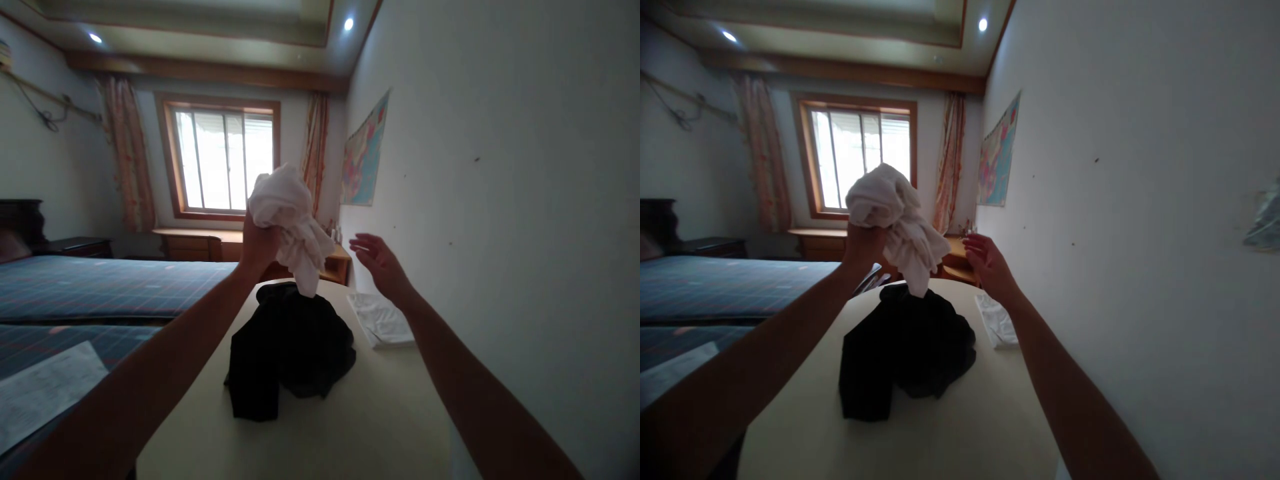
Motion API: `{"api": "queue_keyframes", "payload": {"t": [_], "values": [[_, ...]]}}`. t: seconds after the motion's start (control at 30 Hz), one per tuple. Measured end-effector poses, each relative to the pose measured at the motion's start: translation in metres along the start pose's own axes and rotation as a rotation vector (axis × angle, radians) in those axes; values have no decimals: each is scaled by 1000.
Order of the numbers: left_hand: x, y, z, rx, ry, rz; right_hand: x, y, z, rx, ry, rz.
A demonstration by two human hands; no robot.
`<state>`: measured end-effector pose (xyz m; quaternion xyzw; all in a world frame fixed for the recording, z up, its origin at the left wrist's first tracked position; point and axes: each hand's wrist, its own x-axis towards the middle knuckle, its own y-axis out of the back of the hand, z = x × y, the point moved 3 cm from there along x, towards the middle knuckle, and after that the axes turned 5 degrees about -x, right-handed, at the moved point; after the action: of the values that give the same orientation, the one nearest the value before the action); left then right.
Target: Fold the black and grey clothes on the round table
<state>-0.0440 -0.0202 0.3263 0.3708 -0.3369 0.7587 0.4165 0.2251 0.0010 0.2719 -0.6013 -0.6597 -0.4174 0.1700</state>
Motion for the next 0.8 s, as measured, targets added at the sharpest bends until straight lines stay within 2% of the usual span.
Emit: {"api": "queue_keyframes", "payload": {"t": [0.07,0.13,0.17,0.27,0.3,0.4,0.53,0.63,0.8], "values": [[5,10,-9,87,-32,-116,-15,8,58,-192,-190,1],[-6,18,-26,176,-36,-245,-43,13,114,-525,-461,-46],[-17,21,-36,200,-22,-301,-60,15,136,-597,-541,-51],[-65,23,-71,470,130,-739,-113,13,178,-717,-702,-65],[-80,25,-78,485,161,-806,-128,11,185,-750,-745,-67],[-108,27,-88,550,177,-845,-156,6,198,-822,-800,-29],[-107,19,-77,666,78,-704,-152,10,209,-800,-857,16],[-99,7,-59,646,-46,-627,-137,27,211,-753,-891,93],[-104,-17,-29,528,-152,-690,-113,69,184,-701,-864,292]]}}
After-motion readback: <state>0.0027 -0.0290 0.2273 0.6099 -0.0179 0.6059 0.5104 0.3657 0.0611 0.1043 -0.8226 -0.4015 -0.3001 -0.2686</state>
